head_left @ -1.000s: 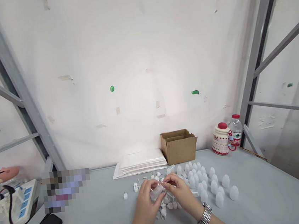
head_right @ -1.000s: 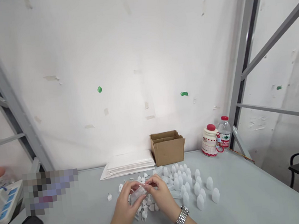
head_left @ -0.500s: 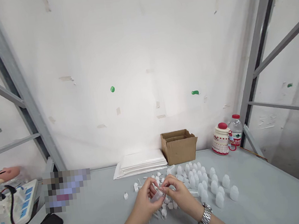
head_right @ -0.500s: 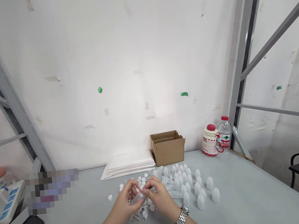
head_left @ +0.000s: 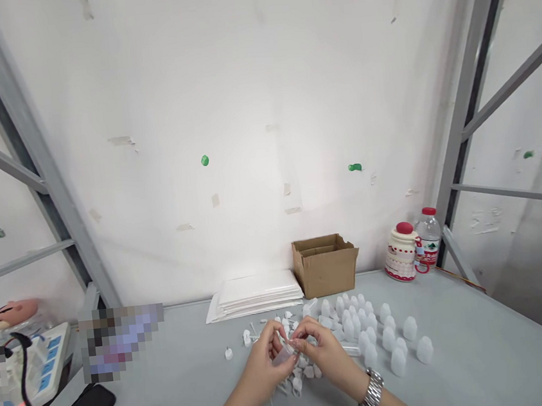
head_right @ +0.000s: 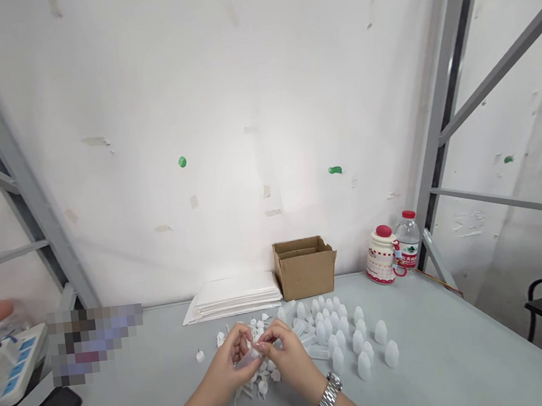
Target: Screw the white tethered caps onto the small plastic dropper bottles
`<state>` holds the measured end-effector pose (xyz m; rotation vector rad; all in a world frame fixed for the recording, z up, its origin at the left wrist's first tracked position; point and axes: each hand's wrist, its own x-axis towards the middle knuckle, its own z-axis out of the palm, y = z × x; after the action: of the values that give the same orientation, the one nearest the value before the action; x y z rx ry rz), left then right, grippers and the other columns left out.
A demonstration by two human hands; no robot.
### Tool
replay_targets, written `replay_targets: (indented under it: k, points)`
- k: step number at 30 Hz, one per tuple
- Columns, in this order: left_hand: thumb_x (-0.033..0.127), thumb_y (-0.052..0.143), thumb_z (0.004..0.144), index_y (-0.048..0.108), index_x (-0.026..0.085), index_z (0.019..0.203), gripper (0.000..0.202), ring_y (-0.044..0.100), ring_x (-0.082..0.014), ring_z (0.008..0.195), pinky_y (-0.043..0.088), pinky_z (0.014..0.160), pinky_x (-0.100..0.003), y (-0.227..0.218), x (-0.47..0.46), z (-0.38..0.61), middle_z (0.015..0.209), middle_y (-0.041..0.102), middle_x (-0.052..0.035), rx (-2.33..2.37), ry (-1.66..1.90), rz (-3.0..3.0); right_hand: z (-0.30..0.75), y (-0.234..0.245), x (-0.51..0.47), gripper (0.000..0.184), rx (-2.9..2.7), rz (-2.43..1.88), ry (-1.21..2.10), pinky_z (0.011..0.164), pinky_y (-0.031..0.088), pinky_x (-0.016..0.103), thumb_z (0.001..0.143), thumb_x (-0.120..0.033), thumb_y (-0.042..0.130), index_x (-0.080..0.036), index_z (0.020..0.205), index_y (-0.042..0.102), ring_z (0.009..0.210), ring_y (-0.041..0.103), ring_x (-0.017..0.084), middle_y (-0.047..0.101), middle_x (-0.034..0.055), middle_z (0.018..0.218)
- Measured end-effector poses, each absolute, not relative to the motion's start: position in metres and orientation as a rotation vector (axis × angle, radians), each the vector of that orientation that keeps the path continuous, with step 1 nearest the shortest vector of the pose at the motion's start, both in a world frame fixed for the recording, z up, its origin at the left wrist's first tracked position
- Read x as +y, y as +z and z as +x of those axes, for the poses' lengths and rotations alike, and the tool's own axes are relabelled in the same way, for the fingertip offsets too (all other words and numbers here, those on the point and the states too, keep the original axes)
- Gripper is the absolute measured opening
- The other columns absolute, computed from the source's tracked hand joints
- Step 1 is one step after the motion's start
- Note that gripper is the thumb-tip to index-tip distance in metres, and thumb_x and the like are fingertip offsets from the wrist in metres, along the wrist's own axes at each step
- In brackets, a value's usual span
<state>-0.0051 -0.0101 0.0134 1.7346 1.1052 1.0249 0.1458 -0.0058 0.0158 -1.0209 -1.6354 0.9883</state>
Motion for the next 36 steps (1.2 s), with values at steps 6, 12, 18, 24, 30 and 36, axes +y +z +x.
replay_targets:
  k: [6,12,18,24,30,36]
  points:
    - [0.026,0.057,0.069,0.042,0.021,0.081,0.019,0.034,-0.0097,0.058,0.027,0.055,-0.02,0.016,-0.011,-0.006,0.062,0.03,0.0079,1.122,0.988,1.761,0.145,0.011,-0.004,0.018,-1.609,-1.043,0.984,0.07,0.041,0.028,0.072,-0.034,0.06,-0.018,0.065,0.061,0.072,0.052,0.017,0.052,-0.0002,0.07]
    - [0.027,0.057,0.069,0.043,0.021,0.081,0.019,0.034,-0.0105,0.06,0.028,0.056,-0.021,0.015,-0.011,-0.006,0.063,0.028,0.0079,1.114,0.975,1.756,0.144,0.012,-0.006,0.017,-1.607,-1.061,0.961,0.07,0.041,0.028,0.073,-0.033,0.06,-0.018,0.064,0.061,0.072,0.053,0.017,0.054,-0.0003,0.07]
    - [0.024,0.056,0.069,0.044,0.021,0.082,0.018,0.034,-0.0108,0.062,0.028,0.057,-0.02,0.012,-0.008,-0.008,0.064,0.03,0.0073,1.101,0.962,1.769,0.143,0.011,-0.006,0.017,-1.602,-1.061,0.959,0.071,0.041,0.029,0.073,-0.033,0.06,-0.019,0.064,0.061,0.072,0.053,0.017,0.054,-0.0002,0.07]
    - [0.02,0.058,0.066,0.047,0.021,0.081,0.019,0.037,-0.011,0.063,0.031,0.059,-0.021,0.013,-0.008,-0.008,0.064,0.033,0.0073,1.095,0.992,1.728,0.143,0.009,-0.005,0.019,-1.599,-1.068,0.947,0.07,0.041,0.029,0.073,-0.035,0.06,-0.018,0.065,0.061,0.072,0.053,0.017,0.054,-0.0002,0.07]
    - [0.017,0.057,0.065,0.049,0.022,0.096,0.033,0.051,-0.0145,0.07,0.041,0.069,-0.027,0.006,-0.001,-0.009,0.069,0.048,0.0049,1.126,1.093,1.662,0.146,0.009,-0.002,0.022,-1.583,-1.077,0.877,0.07,0.043,0.029,0.075,-0.039,0.057,-0.018,0.072,0.063,0.073,0.054,0.018,0.055,0.0016,0.074]
    - [0.035,0.05,0.074,0.057,0.023,0.096,0.026,0.054,-0.019,0.103,0.038,0.09,-0.029,0.008,0.031,-0.062,0.103,0.062,-0.0031,1.6,1.417,1.635,0.15,0.004,0.0,0.031,-1.557,-1.093,0.821,0.071,0.044,0.03,0.081,-0.04,0.049,-0.02,0.104,0.056,0.075,0.053,0.018,0.055,0.0023,0.08]
